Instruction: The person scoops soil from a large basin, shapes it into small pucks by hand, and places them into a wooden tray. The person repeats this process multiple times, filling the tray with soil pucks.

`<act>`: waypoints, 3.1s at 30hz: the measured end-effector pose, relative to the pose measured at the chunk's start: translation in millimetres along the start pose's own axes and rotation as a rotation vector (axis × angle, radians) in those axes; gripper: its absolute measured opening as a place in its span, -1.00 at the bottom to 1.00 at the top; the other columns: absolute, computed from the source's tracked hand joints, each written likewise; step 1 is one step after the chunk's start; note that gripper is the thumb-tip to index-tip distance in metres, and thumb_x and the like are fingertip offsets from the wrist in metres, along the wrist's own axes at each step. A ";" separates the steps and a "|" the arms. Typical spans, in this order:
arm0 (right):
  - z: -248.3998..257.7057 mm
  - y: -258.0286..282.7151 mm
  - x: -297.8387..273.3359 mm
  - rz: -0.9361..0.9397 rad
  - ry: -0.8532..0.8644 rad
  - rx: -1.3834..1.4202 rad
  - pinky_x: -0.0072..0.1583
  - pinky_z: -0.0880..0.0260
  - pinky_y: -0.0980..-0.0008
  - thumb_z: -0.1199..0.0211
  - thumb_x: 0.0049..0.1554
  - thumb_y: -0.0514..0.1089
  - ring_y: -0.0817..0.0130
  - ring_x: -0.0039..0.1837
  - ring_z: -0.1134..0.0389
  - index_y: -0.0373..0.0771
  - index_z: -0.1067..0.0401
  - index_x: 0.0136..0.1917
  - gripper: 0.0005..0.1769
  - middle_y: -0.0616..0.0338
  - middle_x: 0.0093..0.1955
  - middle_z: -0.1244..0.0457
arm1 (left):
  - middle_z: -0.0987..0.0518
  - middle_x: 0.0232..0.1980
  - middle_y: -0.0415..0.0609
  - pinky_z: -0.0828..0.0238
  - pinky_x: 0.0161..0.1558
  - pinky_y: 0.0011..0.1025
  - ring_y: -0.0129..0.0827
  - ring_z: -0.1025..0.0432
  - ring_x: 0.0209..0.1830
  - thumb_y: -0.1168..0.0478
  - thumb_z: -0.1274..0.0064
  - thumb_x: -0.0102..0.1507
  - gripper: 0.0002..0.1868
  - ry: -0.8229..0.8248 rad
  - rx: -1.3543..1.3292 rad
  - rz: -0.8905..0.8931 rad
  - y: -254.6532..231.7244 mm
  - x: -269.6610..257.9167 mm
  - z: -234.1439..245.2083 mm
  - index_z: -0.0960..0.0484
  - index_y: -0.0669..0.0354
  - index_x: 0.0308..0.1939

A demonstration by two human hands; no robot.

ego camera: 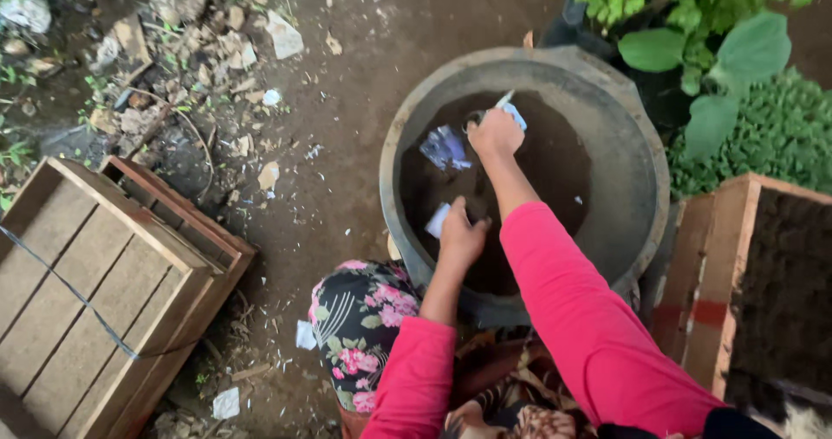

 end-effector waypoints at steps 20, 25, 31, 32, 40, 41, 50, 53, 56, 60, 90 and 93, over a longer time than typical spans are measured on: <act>7.2 -180.8 -238.1 0.159 0.219 1.609 -0.15 -0.54 0.41 -0.45 -0.01 -0.30 0.34 -0.09 -0.41 -0.27 -0.29 0.00 -0.60 0.09 -0.04 -0.30 | -0.55 -0.40 0.05 -0.47 -0.43 -0.55 -0.38 -0.45 -0.45 0.42 -0.21 0.03 -0.63 0.070 -0.539 -0.129 -99.5 -77.1 -18.2 -0.62 0.30 -0.07; -3.7 -179.1 -245.7 0.221 0.321 1.489 0.04 -0.50 0.27 -0.56 -0.09 -0.25 0.28 0.07 -0.39 -0.24 -0.28 0.05 -0.45 0.09 0.08 -0.27 | -0.55 -0.36 0.03 -0.49 -0.42 -0.58 -0.40 -0.47 -0.41 0.43 -0.22 0.03 -0.62 0.071 -0.558 -0.172 -123.6 -99.0 -21.3 -0.61 0.32 -0.06; -1.0 -168.1 -256.7 0.299 0.358 1.527 0.04 -0.43 0.40 -0.49 -0.13 -0.35 0.38 0.03 -0.33 -0.17 -0.25 0.04 -0.45 0.22 0.02 -0.22 | -0.53 -0.41 0.01 -0.47 -0.42 -0.58 -0.44 -0.45 -0.46 0.43 -0.19 0.05 -0.64 0.069 -0.570 -0.207 -132.0 -106.2 -24.1 -0.61 0.33 -0.06; -0.2 -168.7 -255.1 0.303 0.348 1.526 0.04 -0.43 0.42 -0.51 -0.14 -0.32 0.40 0.02 -0.32 -0.16 -0.24 0.04 -0.43 0.24 0.01 -0.22 | -0.53 -0.43 0.01 -0.47 -0.44 -0.57 -0.45 -0.44 -0.49 0.42 -0.20 0.05 -0.64 0.078 -0.568 -0.215 -133.3 -106.3 -25.0 -0.61 0.32 -0.06; 15.6 -166.6 -258.9 0.315 0.319 1.514 -0.02 -0.39 0.44 -0.49 -0.13 -0.33 0.40 -0.04 -0.29 -0.18 -0.24 0.01 -0.48 0.26 -0.07 -0.17 | -0.52 -0.45 0.00 -0.47 -0.43 -0.54 -0.44 -0.42 -0.53 0.42 -0.19 0.04 -0.65 0.106 -0.554 -0.213 -139.3 -117.2 -28.3 -0.61 0.28 -0.08; 23.0 -164.1 -261.3 0.336 0.320 1.497 -0.04 -0.35 0.41 -0.43 -0.08 -0.34 0.39 -0.08 -0.26 -0.19 -0.24 -0.02 -0.55 0.22 -0.10 -0.17 | -0.53 -0.46 0.01 -0.47 -0.42 -0.52 -0.44 -0.43 -0.52 0.41 -0.19 0.06 -0.65 0.124 -0.558 -0.209 -139.2 -116.5 -29.7 -0.61 0.30 -0.06; 43.3 -163.4 -273.7 0.256 0.160 1.539 -0.14 -0.24 0.56 -0.38 0.02 -0.33 0.56 -0.21 -0.22 -0.20 -0.29 -0.16 -0.74 0.31 -0.27 -0.19 | -0.54 -0.46 0.02 -0.48 -0.37 -0.49 -0.45 -0.44 -0.51 0.43 -0.19 0.08 -0.68 0.133 -0.570 -0.213 -142.3 -119.6 -34.1 -0.62 0.31 -0.07; 44.7 -189.2 -255.6 0.041 0.042 1.473 -0.23 -0.26 0.51 -0.31 0.09 -0.27 0.49 -0.30 -0.25 -0.22 -0.33 -0.13 -0.84 0.23 -0.30 -0.23 | -0.54 -0.38 0.09 -0.49 -0.30 -0.42 -0.39 -0.44 -0.43 0.43 -0.16 0.12 -0.66 0.150 -0.535 -0.228 -126.9 -107.3 -38.9 -0.60 0.32 -0.01; 25.1 -231.0 -215.7 -0.188 -0.051 1.405 -0.17 -0.43 0.32 -0.30 0.11 -0.26 0.20 -0.18 -0.37 -0.39 -0.28 0.14 -0.63 -0.09 -0.05 -0.22 | -0.53 -0.20 0.16 -0.50 -0.14 -0.31 -0.28 -0.43 -0.23 0.43 -0.12 0.16 -0.60 0.183 -0.432 -0.241 -117.1 -104.7 -38.7 -0.55 0.32 0.10; 30.9 -249.0 -170.5 -0.048 -0.055 1.172 0.15 -0.52 0.08 -0.31 0.10 -0.33 -0.24 0.31 -0.28 -0.48 -0.12 0.50 -0.24 -0.45 0.45 0.00 | -0.58 -0.01 0.18 -0.45 0.14 -0.18 -0.19 -0.46 0.07 0.41 -0.13 0.15 -0.56 0.198 -0.263 -0.294 -120.9 -104.0 -41.9 -0.58 0.22 0.13; 131.0 -578.9 -399.2 -0.579 -0.408 0.057 -0.03 -0.48 0.02 -0.46 0.00 0.01 -0.06 -0.09 -0.46 -0.08 -0.60 0.01 -0.68 0.05 -0.24 -0.39 | -0.57 -0.18 0.08 -0.54 -0.28 0.12 0.10 -0.56 -0.23 0.04 -0.32 0.13 -0.56 -0.210 1.101 -0.322 53.5 33.7 47.5 -0.59 0.19 -0.03; 131.8 -550.8 -396.1 -0.544 -0.305 0.196 0.03 -0.46 0.06 -0.30 0.12 -0.01 0.05 -0.05 -0.45 0.07 -0.58 0.04 -0.80 0.25 -0.28 -0.38 | -0.61 -0.33 0.04 -0.57 -0.32 0.04 0.06 -0.59 -0.32 0.10 -0.20 0.26 -0.84 -0.280 1.040 -0.230 40.6 22.9 49.9 -0.66 0.06 -0.18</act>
Point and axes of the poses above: each hand's wrist, its own x-axis towards the middle knuckle, its own z-axis out of the back of the hand, y = z × x, the point moved 10 cm from there along x, towards the middle knuckle
